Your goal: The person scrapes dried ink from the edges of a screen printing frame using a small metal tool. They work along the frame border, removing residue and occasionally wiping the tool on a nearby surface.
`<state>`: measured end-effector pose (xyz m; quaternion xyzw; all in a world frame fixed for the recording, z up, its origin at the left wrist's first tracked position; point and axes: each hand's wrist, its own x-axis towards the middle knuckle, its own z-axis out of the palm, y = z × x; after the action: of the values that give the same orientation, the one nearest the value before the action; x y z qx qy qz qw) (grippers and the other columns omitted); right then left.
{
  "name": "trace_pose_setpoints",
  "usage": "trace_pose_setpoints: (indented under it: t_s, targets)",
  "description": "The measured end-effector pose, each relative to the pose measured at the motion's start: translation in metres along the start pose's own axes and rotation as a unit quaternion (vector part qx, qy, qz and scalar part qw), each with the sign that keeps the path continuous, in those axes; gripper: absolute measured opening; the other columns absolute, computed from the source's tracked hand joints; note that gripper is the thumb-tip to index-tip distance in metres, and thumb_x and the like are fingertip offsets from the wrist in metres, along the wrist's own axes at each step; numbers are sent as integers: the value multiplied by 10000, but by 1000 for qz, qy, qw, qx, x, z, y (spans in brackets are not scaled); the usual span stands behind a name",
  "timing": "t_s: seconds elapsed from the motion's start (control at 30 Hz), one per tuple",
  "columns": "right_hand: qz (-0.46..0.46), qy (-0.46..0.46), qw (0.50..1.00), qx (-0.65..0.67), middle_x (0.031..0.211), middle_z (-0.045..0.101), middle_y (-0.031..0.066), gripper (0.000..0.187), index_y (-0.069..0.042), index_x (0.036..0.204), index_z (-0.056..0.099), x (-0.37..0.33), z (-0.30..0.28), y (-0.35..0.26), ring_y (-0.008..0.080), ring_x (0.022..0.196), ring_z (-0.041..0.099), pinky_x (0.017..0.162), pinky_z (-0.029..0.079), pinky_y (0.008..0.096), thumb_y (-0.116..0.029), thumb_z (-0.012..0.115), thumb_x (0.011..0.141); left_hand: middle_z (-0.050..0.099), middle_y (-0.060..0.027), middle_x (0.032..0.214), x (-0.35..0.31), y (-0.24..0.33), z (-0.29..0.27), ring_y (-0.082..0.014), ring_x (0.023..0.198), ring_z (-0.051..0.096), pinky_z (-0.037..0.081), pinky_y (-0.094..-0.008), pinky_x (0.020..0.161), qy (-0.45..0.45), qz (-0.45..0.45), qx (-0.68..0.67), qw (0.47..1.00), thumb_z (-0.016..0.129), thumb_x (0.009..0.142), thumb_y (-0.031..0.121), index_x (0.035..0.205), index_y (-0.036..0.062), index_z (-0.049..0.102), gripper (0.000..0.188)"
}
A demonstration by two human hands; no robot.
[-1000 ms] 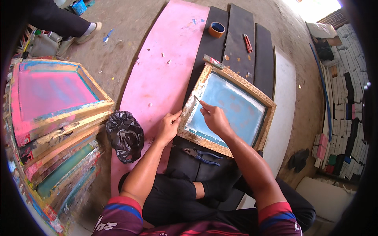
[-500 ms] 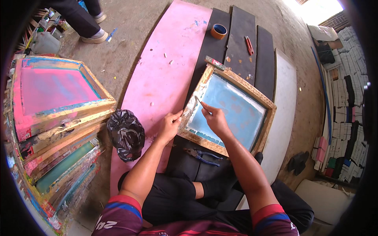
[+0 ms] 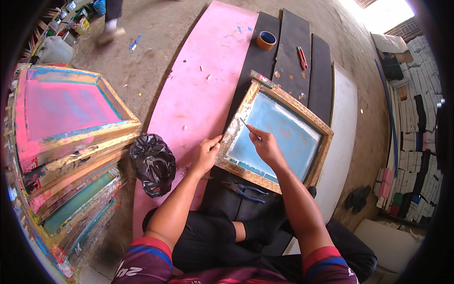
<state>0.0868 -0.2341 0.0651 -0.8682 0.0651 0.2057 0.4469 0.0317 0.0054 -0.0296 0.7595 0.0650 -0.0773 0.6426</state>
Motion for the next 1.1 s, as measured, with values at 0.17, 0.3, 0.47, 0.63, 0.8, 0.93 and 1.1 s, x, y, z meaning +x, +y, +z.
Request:
trace_pose_setpoints:
  t_s: [0.17, 0.3, 0.47, 0.63, 0.8, 0.93, 1.1]
  targets:
    - [-47, 62, 980, -182, 1108, 795, 178, 381, -265, 1462, 687, -12, -6, -33, 410, 1026, 754, 866, 581, 476, -308, 637, 1087, 711, -178, 1061, -1, 13, -1, -319, 1002, 708, 548, -402, 909, 5, -1, 75, 997, 634, 1066, 182, 1404, 78, 715, 363]
    - [-20, 53, 976, -211, 1019, 783, 210, 373, -294, 1440, 703, -7, -5, -40, 441, 975, 738, 850, 580, 496, -343, 627, 1079, 703, -180, 1028, -2, 12, -2, -337, 967, 705, 550, -417, 885, 10, 22, 88, 996, 642, 1063, 185, 1400, 88, 719, 359]
    - [-45, 71, 971, -223, 961, 776, 214, 370, -276, 1434, 708, -6, -1, -34, 439, 929, 741, 832, 582, 512, -332, 621, 1078, 693, -180, 1007, 0, 17, -1, -334, 926, 697, 549, -424, 852, 3, 27, 91, 996, 653, 1056, 178, 1388, 91, 728, 352]
    - [-22, 52, 954, -294, 932, 770, 238, 376, -249, 1441, 701, -10, 4, -59, 459, 890, 739, 799, 582, 542, -297, 599, 1082, 675, -179, 976, -3, 3, 3, -328, 892, 684, 541, -428, 821, 22, 37, 94, 995, 668, 1044, 150, 1371, 88, 740, 340]
    - [36, 45, 947, -317, 908, 753, 278, 406, -230, 1476, 666, -13, 23, -70, 500, 843, 727, 765, 579, 571, -285, 588, 1082, 671, -170, 975, 0, -5, 7, -315, 882, 673, 535, -411, 810, 26, 32, 87, 995, 678, 1039, 139, 1372, 97, 744, 342]
    - [-18, 68, 967, -245, 903, 754, 279, 418, -251, 1500, 652, -5, 21, -43, 495, 828, 732, 747, 564, 594, -300, 571, 1093, 673, -163, 987, 1, -1, 6, -298, 891, 670, 531, -398, 811, 25, 23, 62, 997, 678, 1047, 162, 1377, 104, 744, 342]
    - [159, -17, 985, 67, 885, 780, 241, 456, -231, 1535, 622, 6, 10, -39, 438, 727, 739, 695, 566, 515, -297, 645, 1085, 677, -162, 983, -1, 3, 5, -289, 889, 672, 532, -396, 818, 28, 19, 71, 997, 669, 1058, 185, 1372, 99, 745, 335]
